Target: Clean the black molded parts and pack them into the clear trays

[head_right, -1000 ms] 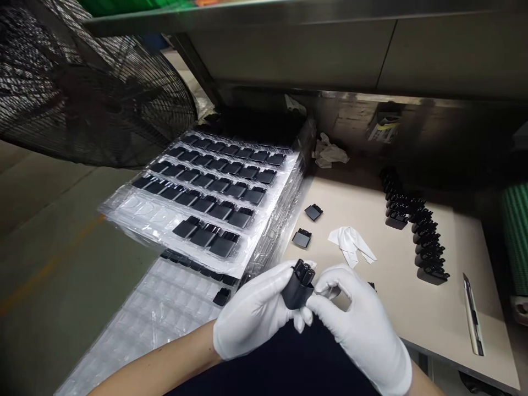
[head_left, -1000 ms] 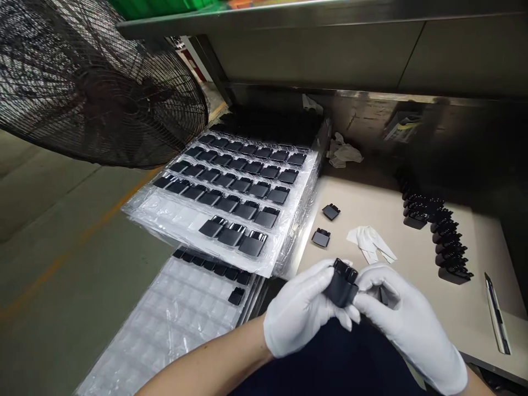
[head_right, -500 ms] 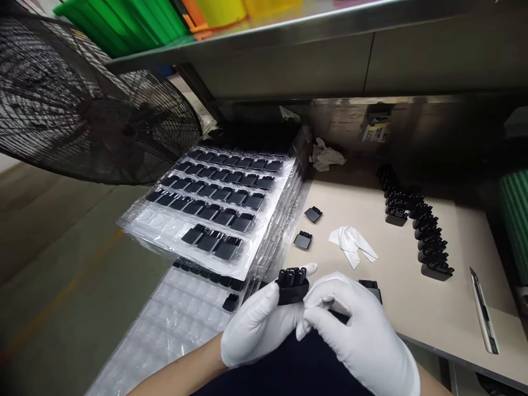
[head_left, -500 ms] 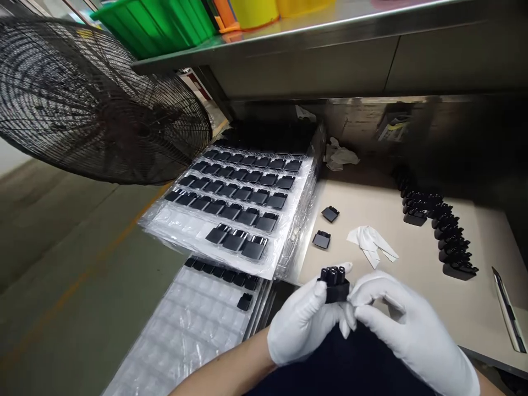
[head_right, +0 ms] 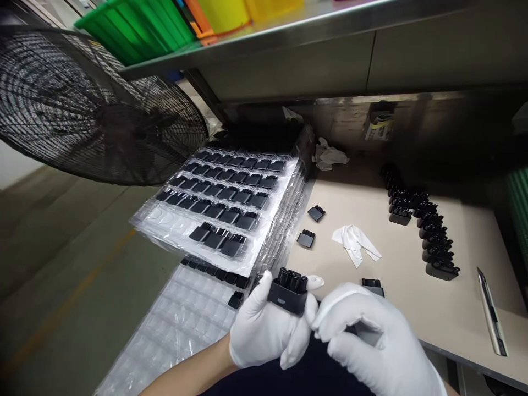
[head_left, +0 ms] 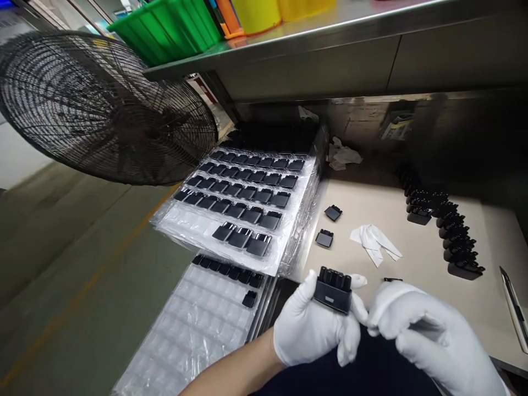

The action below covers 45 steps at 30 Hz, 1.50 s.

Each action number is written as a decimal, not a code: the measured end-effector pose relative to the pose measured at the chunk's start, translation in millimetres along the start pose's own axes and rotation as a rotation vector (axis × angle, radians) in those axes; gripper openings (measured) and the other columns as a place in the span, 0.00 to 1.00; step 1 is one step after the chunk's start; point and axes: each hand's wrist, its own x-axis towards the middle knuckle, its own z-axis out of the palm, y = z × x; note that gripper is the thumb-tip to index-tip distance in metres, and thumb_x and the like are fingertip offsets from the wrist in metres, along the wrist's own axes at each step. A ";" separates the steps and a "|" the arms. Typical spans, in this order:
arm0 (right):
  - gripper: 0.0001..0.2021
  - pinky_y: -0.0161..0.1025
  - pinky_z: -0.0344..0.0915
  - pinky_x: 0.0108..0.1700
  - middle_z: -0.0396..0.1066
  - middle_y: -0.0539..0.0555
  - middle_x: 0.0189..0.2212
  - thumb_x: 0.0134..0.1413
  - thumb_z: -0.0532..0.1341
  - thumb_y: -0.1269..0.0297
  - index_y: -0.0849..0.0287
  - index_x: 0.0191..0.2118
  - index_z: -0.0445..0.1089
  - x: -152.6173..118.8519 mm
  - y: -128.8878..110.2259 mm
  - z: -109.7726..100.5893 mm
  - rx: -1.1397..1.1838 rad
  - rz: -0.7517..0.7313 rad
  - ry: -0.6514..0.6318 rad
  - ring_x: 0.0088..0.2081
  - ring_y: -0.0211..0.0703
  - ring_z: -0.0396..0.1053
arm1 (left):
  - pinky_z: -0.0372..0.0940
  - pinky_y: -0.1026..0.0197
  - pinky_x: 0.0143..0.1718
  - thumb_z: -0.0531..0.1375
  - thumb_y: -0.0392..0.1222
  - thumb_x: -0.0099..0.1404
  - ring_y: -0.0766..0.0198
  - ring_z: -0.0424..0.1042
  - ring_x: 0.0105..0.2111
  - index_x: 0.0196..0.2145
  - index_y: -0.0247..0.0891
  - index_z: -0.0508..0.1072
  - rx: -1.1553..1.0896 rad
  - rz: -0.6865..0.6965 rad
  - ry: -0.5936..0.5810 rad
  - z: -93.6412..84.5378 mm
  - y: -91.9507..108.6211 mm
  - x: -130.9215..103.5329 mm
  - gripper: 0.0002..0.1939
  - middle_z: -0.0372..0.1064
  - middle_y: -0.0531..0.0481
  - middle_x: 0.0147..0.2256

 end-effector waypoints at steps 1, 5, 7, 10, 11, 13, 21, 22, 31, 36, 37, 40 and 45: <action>0.20 0.44 0.76 0.42 0.75 0.56 0.30 0.54 0.67 0.40 0.53 0.34 0.77 0.4 0.8 -0.2 -0.006 0.003 0.014 0.37 0.51 0.75 | 0.61 0.64 0.18 0.40 0.65 0.74 0.64 0.73 0.23 0.61 0.29 0.68 -0.003 0.009 -0.007 -0.6 -0.4 -0.7 0.40 0.73 0.38 0.43; 0.20 0.45 0.76 0.40 0.75 0.56 0.30 0.55 0.66 0.39 0.54 0.34 0.76 -2.1 4.6 -3.3 -0.018 0.029 0.067 0.37 0.51 0.75 | 0.61 0.65 0.16 0.38 0.64 0.75 0.64 0.73 0.22 0.61 0.28 0.68 -0.068 0.005 -0.044 -1.8 0.2 -2.8 0.40 0.75 0.36 0.43; 0.18 0.43 0.76 0.39 0.75 0.56 0.30 0.57 0.65 0.43 0.54 0.34 0.76 -4.7 6.4 -5.2 -0.013 0.048 0.076 0.36 0.50 0.75 | 0.62 0.65 0.16 0.40 0.63 0.75 0.64 0.73 0.22 0.61 0.29 0.68 -0.100 0.001 -0.057 -1.8 1.3 -3.7 0.38 0.75 0.36 0.43; 0.11 0.37 0.75 0.38 0.75 0.53 0.32 0.63 0.64 0.52 0.52 0.34 0.75 -6.3 8.5 -6.2 0.018 0.056 0.045 0.36 0.45 0.75 | 0.62 0.65 0.16 0.42 0.61 0.76 0.65 0.72 0.20 0.60 0.28 0.69 -0.125 0.005 -0.056 -2.3 3.0 -5.2 0.36 0.75 0.39 0.40; 0.09 0.35 0.75 0.38 0.75 0.52 0.33 0.64 0.64 0.55 0.51 0.34 0.75 -6.0 9.0 -5.9 0.028 0.052 0.034 0.36 0.43 0.75 | 0.62 0.65 0.15 0.43 0.62 0.75 0.65 0.72 0.19 0.60 0.28 0.69 -0.130 0.004 -0.055 -2.7 3.5 -5.9 0.36 0.74 0.40 0.38; 0.06 0.33 0.74 0.40 0.75 0.50 0.34 0.64 0.64 0.57 0.49 0.35 0.75 -4.1 10.0 -4.5 0.036 0.045 0.026 0.38 0.41 0.75 | 0.61 0.65 0.15 0.43 0.64 0.74 0.65 0.72 0.19 0.60 0.28 0.69 -0.135 0.001 -0.062 -3.8 4.7 -7.6 0.38 0.73 0.42 0.36; 0.07 0.33 0.75 0.41 0.76 0.50 0.36 0.64 0.64 0.55 0.49 0.35 0.75 5.6 13.1 3.9 0.003 0.094 -0.030 0.42 0.43 0.74 | 0.62 0.64 0.14 0.36 0.65 0.74 0.63 0.72 0.19 0.60 0.27 0.69 -0.160 0.000 -0.176 -7.9 13.4 -13.6 0.42 0.71 0.44 0.35; 0.07 0.33 0.75 0.42 0.76 0.50 0.36 0.63 0.64 0.55 0.49 0.35 0.75 6.6 13.2 5.2 -0.001 0.097 -0.034 0.42 0.43 0.74 | 0.62 0.64 0.14 0.36 0.65 0.74 0.64 0.72 0.18 0.60 0.27 0.69 -0.165 0.008 -0.184 -8.2 14.4 -14.1 0.42 0.71 0.43 0.34; 0.06 0.31 0.75 0.45 0.76 0.47 0.38 0.64 0.64 0.56 0.47 0.36 0.75 20.1 10.5 16.7 -0.031 0.112 -0.044 0.43 0.40 0.75 | 0.60 0.63 0.14 0.33 0.66 0.73 0.61 0.72 0.18 0.57 0.30 0.71 -0.191 -0.013 -0.189 -14.7 23.8 -19.1 0.42 0.72 0.42 0.34; 0.08 0.32 0.75 0.43 0.76 0.48 0.36 0.64 0.64 0.55 0.49 0.34 0.74 24.1 7.1 21.9 -0.059 0.123 -0.032 0.41 0.41 0.75 | 0.60 0.64 0.15 0.32 0.64 0.74 0.62 0.73 0.19 0.58 0.30 0.70 -0.187 0.007 -0.172 -17.9 24.1 -21.1 0.42 0.72 0.42 0.36; 0.08 0.32 0.75 0.42 0.75 0.49 0.36 0.63 0.64 0.54 0.49 0.33 0.74 24.2 6.7 22.5 -0.064 0.128 -0.034 0.41 0.41 0.74 | 0.60 0.64 0.15 0.33 0.64 0.74 0.63 0.71 0.18 0.59 0.29 0.69 -0.182 0.025 -0.162 -19.1 22.9 -21.3 0.42 0.72 0.42 0.36; 0.09 0.35 0.74 0.40 0.75 0.51 0.36 0.63 0.64 0.54 0.50 0.34 0.74 23.7 6.8 23.4 -0.073 0.144 -0.050 0.40 0.44 0.74 | 0.58 0.64 0.14 0.35 0.66 0.73 0.65 0.67 0.14 0.59 0.29 0.69 -0.171 0.045 -0.181 -23.9 19.0 -22.0 0.42 0.73 0.42 0.34; 0.09 0.39 0.73 0.42 0.75 0.52 0.38 0.64 0.63 0.53 0.51 0.35 0.74 23.1 8.5 25.0 -0.081 0.146 -0.043 0.41 0.47 0.73 | 0.60 0.64 0.14 0.35 0.64 0.73 0.65 0.67 0.14 0.58 0.30 0.69 -0.177 0.033 -0.173 -24.9 20.8 -22.9 0.40 0.72 0.44 0.33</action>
